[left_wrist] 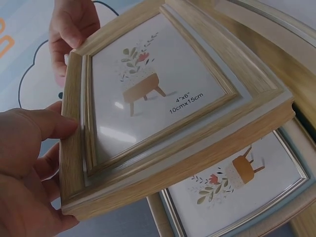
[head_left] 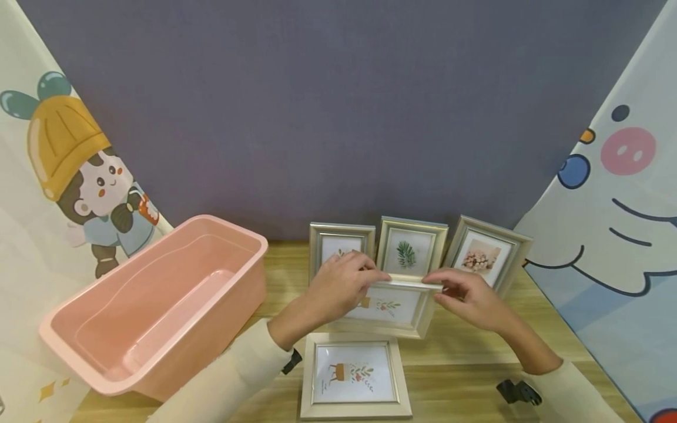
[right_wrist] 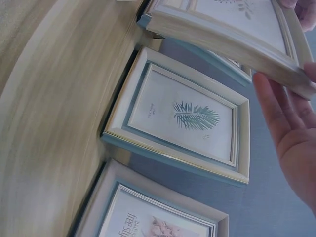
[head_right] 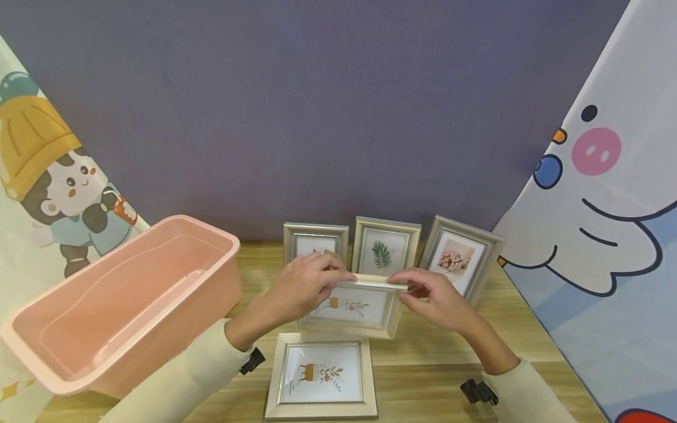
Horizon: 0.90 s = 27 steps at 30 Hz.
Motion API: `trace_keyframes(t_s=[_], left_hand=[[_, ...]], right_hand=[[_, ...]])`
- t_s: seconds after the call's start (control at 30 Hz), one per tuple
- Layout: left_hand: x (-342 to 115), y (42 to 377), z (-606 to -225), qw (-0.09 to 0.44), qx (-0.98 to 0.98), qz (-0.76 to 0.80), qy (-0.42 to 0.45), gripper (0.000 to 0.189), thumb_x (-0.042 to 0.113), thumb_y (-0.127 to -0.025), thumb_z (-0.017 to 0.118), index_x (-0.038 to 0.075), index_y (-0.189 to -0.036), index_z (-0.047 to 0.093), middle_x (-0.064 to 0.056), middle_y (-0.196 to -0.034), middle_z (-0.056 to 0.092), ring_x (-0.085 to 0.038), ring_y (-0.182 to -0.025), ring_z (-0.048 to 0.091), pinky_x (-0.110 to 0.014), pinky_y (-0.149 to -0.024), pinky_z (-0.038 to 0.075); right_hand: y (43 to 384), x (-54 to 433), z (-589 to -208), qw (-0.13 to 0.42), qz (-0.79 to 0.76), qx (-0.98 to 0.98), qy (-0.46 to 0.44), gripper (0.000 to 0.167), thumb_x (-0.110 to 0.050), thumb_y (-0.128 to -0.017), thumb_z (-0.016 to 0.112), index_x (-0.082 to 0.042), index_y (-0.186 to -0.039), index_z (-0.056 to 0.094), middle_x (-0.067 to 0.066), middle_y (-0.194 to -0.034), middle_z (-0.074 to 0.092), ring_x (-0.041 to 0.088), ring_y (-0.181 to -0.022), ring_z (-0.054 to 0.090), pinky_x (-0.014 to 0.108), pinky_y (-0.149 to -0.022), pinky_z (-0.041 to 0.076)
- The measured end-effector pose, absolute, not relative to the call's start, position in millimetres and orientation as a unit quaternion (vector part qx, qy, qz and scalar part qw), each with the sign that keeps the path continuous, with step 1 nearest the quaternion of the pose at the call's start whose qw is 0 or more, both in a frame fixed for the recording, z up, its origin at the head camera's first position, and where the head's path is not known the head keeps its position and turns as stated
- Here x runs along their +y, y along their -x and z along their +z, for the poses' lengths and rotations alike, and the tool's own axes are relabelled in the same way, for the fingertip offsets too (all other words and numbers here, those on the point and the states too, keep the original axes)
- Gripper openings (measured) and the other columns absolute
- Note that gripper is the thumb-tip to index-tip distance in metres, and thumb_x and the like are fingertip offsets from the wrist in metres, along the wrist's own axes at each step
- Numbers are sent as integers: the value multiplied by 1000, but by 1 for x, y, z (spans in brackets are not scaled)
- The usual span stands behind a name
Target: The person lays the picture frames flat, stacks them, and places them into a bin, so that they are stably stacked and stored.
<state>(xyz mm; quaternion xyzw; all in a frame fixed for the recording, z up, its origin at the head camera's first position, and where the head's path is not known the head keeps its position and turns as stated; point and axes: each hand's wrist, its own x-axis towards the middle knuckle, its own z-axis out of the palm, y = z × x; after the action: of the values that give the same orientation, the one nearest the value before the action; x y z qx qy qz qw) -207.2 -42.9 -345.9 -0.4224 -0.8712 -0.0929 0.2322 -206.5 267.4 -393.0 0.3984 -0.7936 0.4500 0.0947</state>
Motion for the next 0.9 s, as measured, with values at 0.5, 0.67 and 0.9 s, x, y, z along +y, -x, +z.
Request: trace_keyframes(t_s=[0.5,0.67,0.9], left_hand=[[-42,211,-349,258,-860,-117,423,39,4,-86,73,31,-114,77,7,-107,72,-11,-102,66,-22,-67,49],[-43,213,-352,257,-857,-149,421,36,3,-85,74,27,-111,78,6,-105,72,-11,-100,67,-23,-74,54],[-48,213,-351,248,-859,-173,414,30,4,-86,74,24,-107,78,6,-107,73,-13,-98,69,-26,-80,58]], right_hand=[[204,264,-396,127,479,-778,-387,41,20,-82,68,0,-118,70,-4,-109,73,4,-60,60,19,-46,50],[203,263,-396,135,469,-783,-385,40,19,-82,69,0,-117,71,-4,-113,72,3,-58,57,18,-45,49],[205,264,-398,155,461,-776,-402,43,21,-80,70,1,-117,71,13,-109,74,7,-55,57,17,-46,48]])
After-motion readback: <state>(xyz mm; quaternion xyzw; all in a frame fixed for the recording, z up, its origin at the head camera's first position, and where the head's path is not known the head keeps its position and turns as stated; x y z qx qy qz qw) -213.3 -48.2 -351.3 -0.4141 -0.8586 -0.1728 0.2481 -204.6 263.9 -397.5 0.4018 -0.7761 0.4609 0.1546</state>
